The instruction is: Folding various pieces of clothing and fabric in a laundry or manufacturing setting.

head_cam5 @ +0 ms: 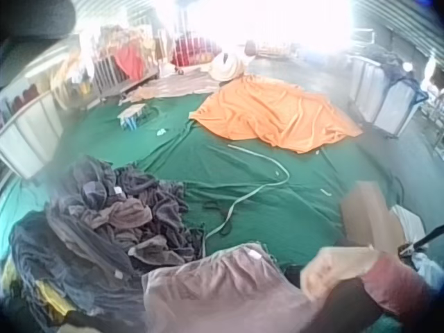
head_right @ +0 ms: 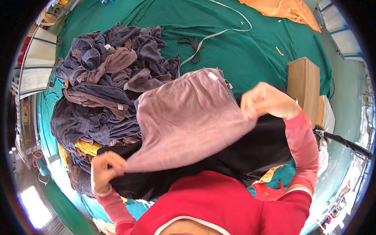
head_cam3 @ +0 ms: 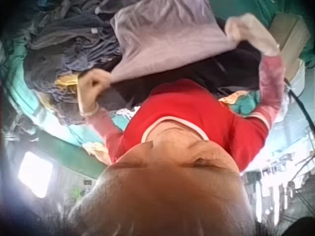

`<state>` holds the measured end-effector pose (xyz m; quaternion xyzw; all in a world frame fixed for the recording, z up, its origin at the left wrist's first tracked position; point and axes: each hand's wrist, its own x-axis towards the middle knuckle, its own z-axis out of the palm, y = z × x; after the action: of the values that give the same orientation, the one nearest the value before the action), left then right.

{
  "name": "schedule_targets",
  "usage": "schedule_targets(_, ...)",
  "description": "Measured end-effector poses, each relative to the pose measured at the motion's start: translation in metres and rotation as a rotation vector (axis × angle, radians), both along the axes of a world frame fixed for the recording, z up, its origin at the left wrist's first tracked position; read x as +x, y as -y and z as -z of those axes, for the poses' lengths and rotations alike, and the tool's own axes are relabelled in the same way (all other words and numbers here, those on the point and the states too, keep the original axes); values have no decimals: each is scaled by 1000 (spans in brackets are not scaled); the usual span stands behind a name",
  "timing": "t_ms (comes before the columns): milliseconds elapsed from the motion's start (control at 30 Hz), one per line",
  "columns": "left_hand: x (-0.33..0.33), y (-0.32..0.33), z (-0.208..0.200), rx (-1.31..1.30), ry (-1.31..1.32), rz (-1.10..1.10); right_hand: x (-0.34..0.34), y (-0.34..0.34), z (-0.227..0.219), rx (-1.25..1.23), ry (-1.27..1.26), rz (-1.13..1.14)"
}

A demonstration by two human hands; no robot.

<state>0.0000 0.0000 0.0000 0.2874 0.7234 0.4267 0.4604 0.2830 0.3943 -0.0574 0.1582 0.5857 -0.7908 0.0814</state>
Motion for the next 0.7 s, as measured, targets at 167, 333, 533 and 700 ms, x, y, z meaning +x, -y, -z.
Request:
schedule_targets(167,-32,-53,50,36,-759,-100,-43,-10,32,457,48,220)
schedule_targets(333,23,-76,80,10,-912,500,-48,42,51,1377,-74,-221)
schedule_targets(533,-39,-87,119,48,-796,377,-30,43,62,1450,317,-591)
schedule_targets(700,-161,-81,157,-226,-1577,317,-44,29,47,1391,362,-630)
